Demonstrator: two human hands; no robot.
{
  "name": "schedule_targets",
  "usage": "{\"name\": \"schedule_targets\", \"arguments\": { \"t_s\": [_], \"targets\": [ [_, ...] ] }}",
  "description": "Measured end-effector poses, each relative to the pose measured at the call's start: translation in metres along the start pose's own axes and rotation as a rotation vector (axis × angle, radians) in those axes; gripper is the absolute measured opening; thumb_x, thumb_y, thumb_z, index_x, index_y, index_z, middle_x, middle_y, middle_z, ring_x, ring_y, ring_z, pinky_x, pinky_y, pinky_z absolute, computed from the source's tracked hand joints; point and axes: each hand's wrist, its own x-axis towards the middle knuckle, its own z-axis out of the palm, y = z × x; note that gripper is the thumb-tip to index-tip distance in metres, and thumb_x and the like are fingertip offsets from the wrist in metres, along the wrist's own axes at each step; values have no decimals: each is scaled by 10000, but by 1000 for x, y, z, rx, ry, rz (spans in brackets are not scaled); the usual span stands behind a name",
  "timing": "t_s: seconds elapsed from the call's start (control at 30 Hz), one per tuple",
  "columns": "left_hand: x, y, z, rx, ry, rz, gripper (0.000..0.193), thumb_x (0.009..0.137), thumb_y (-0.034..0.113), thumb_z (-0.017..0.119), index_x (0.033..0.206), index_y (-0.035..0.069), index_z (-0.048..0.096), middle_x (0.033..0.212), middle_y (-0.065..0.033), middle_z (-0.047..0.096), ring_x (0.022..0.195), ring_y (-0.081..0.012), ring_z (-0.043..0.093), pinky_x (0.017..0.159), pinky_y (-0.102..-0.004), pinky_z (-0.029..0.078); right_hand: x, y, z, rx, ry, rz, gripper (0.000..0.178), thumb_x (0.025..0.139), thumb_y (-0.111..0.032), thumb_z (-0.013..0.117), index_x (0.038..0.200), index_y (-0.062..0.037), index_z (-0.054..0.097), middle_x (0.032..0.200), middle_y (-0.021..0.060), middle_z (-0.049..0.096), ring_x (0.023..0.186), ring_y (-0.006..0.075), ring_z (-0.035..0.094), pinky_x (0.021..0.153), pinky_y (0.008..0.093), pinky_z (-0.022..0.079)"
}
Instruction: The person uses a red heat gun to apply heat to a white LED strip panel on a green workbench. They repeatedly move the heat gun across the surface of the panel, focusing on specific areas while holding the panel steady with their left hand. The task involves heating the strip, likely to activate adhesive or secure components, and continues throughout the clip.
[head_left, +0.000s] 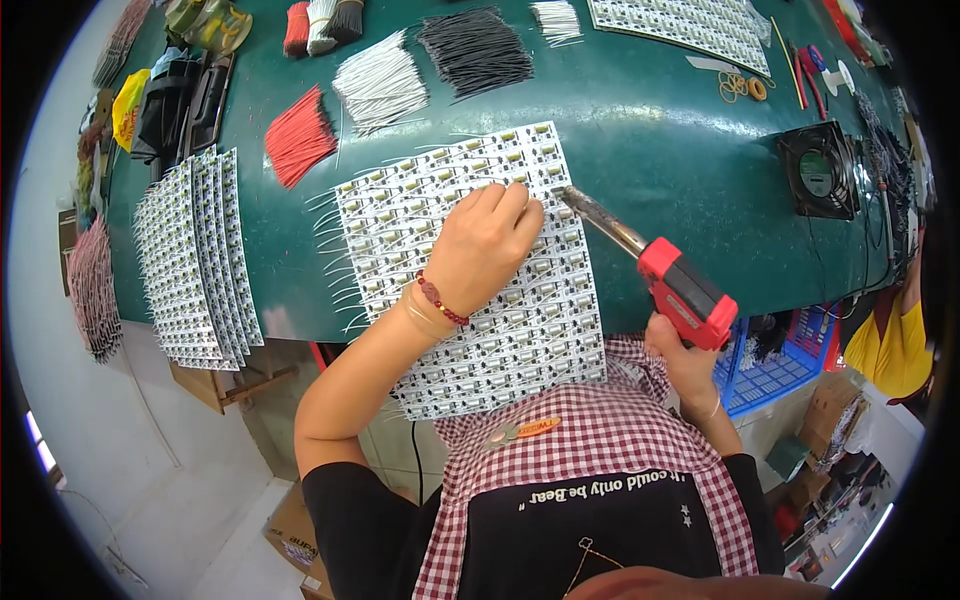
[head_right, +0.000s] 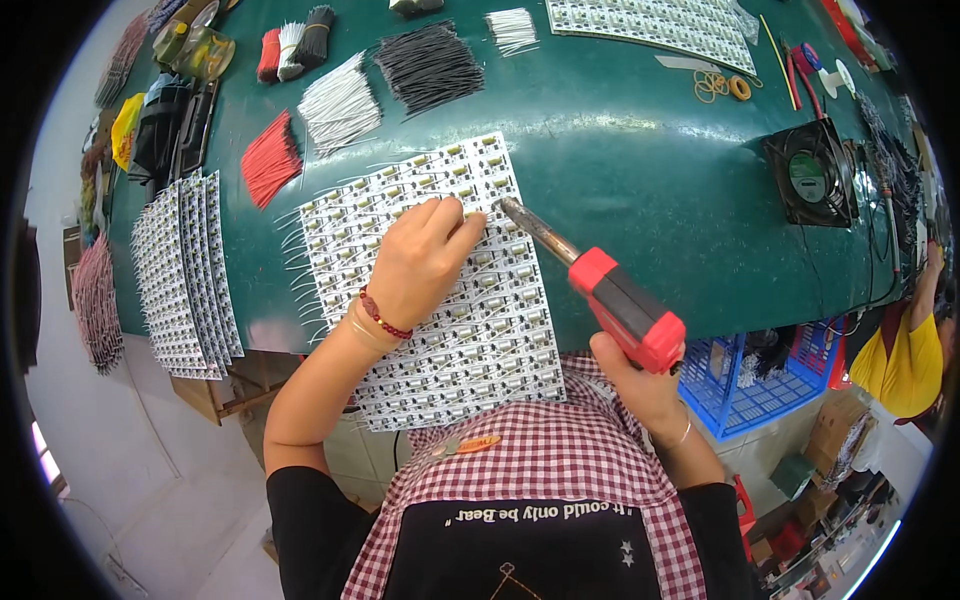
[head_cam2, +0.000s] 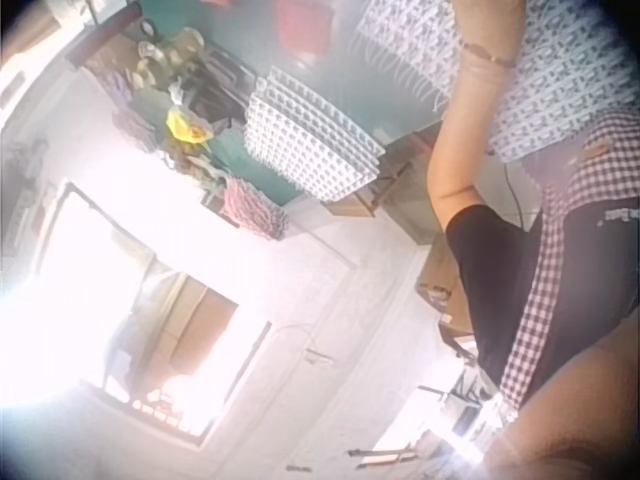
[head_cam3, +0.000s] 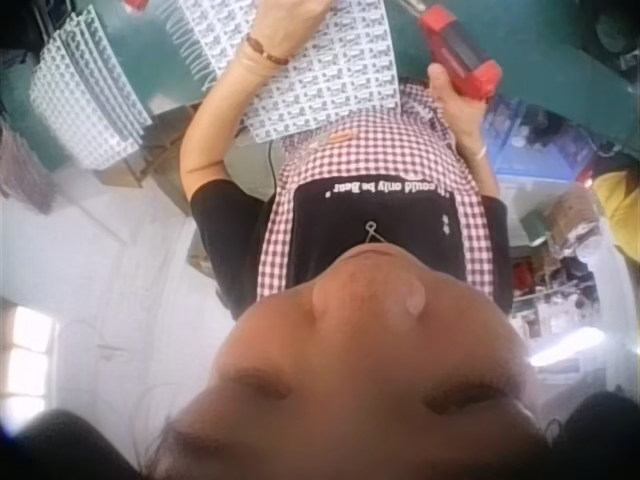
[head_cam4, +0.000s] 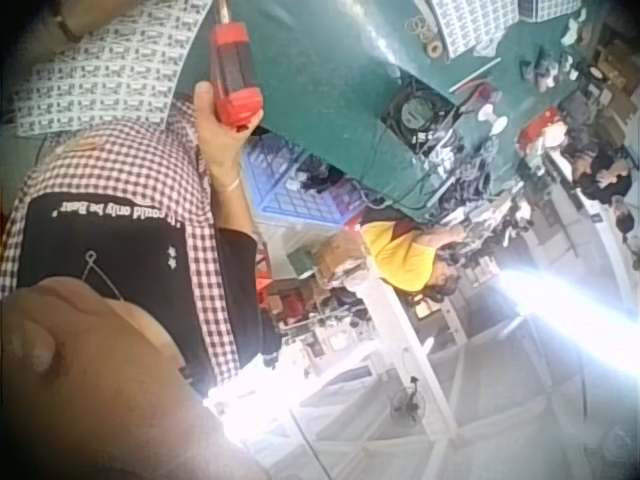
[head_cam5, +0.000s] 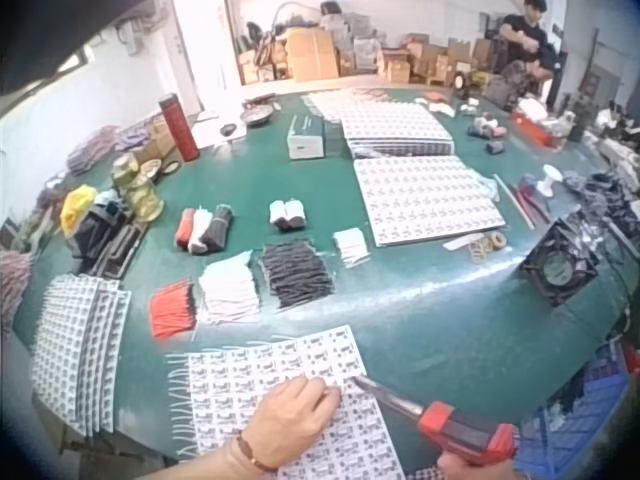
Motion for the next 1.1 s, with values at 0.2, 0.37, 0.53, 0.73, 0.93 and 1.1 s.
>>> {"name": "schedule_targets", "arguments": {
  "t_s": [0.2,0.37,0.53,0.73,0.93,1.1],
  "targets": [
    [2,-2,0,95,-26,34,195,736,37,626,930,33,648,801,-52,507,727,-186,540,634,-312,447,5,-22,0,228,-36,45,129,895,-102,724,971,-25,653,772,9,634,660,77,581,590,251,473],
    [2,-1,-2,161,-59,49,221,741,55,634,960,58,662,803,-34,531,730,-175,544,638,-303,422,5,-19,3,276,-32,41,106,902,-90,709,953,-29,639,740,9,616,620,79,567,555,248,457],
    [5,0,-11,135,-27,35,221,730,41,640,948,61,670,784,-29,514,714,-179,537,629,-311,413,5,-20,3,304,-34,32,102,909,-86,699,961,-29,632,733,5,607,613,76,560,550,247,452],
    [12,-10,-9,110,2,27,222,723,20,638,932,81,680,759,-29,492,707,-184,536,636,-315,422,9,-18,5,272,-55,78,128,895,-87,713,970,-32,625,723,-7,601,590,57,545,524,235,436],
    [9,-12,-1,91,-10,12,210,726,12,631,921,79,674,763,-36,493,711,-188,540,651,-322,438,12,-21,11,208,-61,73,144,871,-72,732,974,-30,641,746,-18,608,590,45,532,510,223,419],
    [10,-13,0,53,-7,8,210,725,9,624,923,66,663,781,-44,493,722,-198,538,660,-329,447,11,-19,13,95,-44,31,199,853,-83,757,1016,-21,659,794,-33,619,662,42,538,576,226,437]
  ]
}}
